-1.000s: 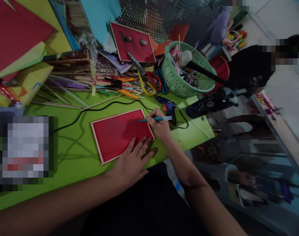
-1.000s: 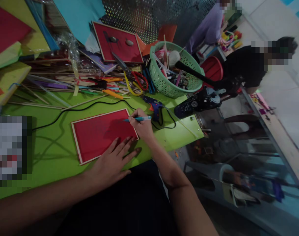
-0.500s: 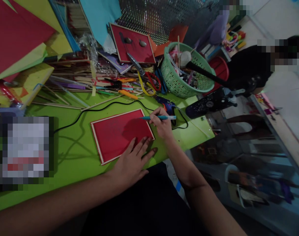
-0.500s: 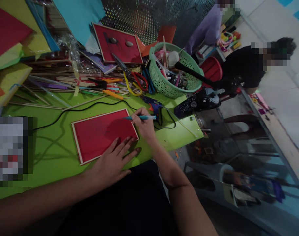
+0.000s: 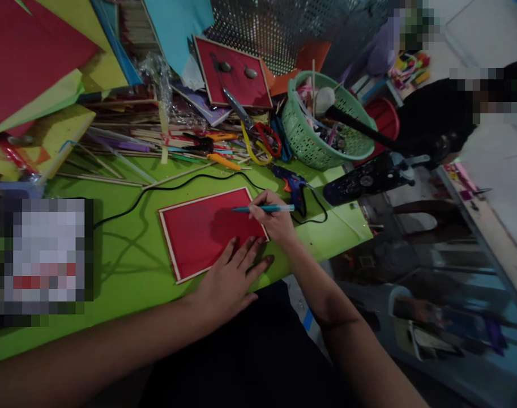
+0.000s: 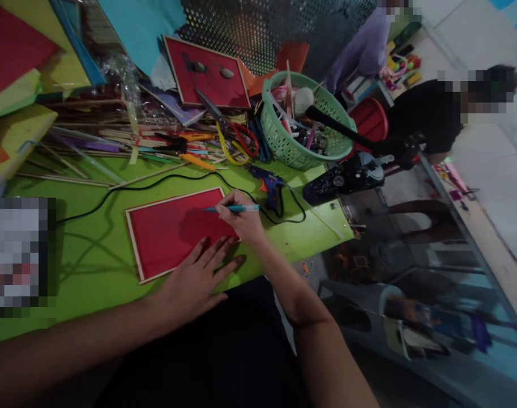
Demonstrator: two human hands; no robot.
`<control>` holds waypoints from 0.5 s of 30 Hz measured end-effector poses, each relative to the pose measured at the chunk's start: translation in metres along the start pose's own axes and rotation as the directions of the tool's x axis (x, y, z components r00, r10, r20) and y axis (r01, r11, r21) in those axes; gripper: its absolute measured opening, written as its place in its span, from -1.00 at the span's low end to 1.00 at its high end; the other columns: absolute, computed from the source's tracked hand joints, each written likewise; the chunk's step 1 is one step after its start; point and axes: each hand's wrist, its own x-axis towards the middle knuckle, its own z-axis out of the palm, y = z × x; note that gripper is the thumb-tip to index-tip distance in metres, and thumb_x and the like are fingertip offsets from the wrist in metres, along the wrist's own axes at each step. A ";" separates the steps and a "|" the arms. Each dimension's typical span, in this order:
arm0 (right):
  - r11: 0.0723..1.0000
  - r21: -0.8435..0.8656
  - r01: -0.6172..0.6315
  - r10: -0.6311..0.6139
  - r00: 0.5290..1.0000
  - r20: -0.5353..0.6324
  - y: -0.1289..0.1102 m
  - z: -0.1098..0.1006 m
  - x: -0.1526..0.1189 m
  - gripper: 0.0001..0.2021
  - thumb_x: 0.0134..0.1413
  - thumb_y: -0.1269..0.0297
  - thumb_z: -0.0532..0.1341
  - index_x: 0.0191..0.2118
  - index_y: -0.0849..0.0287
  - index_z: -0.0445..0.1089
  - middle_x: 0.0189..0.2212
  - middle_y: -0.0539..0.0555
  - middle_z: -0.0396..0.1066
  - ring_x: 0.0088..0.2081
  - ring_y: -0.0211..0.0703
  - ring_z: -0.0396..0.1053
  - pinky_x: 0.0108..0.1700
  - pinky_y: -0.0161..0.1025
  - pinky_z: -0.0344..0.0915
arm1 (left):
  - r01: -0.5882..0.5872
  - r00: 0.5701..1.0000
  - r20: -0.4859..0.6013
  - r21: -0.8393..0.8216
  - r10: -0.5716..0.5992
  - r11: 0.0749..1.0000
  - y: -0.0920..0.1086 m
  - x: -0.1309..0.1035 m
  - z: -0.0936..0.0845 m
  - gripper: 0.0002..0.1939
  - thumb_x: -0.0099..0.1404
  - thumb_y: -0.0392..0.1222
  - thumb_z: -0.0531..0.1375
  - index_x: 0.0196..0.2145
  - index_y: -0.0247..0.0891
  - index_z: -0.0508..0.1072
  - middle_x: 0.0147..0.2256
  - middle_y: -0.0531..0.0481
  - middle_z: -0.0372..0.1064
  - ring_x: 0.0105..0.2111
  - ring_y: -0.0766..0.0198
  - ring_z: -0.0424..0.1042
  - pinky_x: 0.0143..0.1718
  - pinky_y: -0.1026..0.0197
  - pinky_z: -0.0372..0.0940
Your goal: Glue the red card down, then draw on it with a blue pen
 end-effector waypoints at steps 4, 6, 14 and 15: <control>1.000 -0.017 0.002 -0.001 1.000 0.018 0.001 0.000 -0.001 -0.79 0.18 0.09 0.31 -0.33 0.09 0.36 -0.48 -0.05 0.40 -0.42 -0.23 0.36 -0.31 -0.23 0.28 | 0.004 1.000 -0.003 -0.004 -0.004 1.000 0.000 0.000 0.001 -0.09 0.30 0.22 0.26 0.46 -0.11 0.06 0.51 -0.29 -0.25 0.49 -0.12 -0.15 0.43 -0.28 -0.11; 1.000 -0.007 -0.001 0.002 1.000 0.024 0.001 0.001 -0.001 -0.79 0.17 0.10 0.32 -0.32 0.09 0.37 -0.47 -0.05 0.40 -0.43 -0.23 0.36 -0.31 -0.23 0.28 | 0.007 1.000 -0.013 -0.008 -0.007 1.000 -0.001 0.000 0.002 -0.09 0.30 0.22 0.27 0.46 -0.11 0.05 0.51 -0.30 -0.25 0.49 -0.13 -0.14 0.43 -0.28 -0.11; 1.000 -0.028 0.000 0.001 0.999 0.037 0.001 0.002 -0.002 -0.81 0.18 0.12 0.32 -0.31 0.10 0.38 -0.45 -0.04 0.41 -0.41 -0.23 0.35 -0.34 -0.25 0.24 | 0.005 1.000 -0.017 -0.012 -0.005 1.000 0.000 0.000 0.003 -0.09 0.30 0.22 0.27 0.46 -0.11 0.07 0.51 -0.29 -0.23 0.48 -0.12 -0.13 0.42 -0.27 -0.11; 0.999 -0.039 0.001 0.001 0.999 0.037 0.001 0.002 -0.002 -0.81 0.18 0.12 0.32 -0.31 0.10 0.38 -0.45 -0.04 0.41 -0.42 -0.23 0.34 -0.34 -0.25 0.24 | 0.004 1.000 -0.016 -0.012 -0.004 1.000 0.000 0.000 0.002 -0.09 0.30 0.22 0.26 0.46 -0.12 0.06 0.51 -0.29 -0.23 0.48 -0.12 -0.13 0.43 -0.27 -0.11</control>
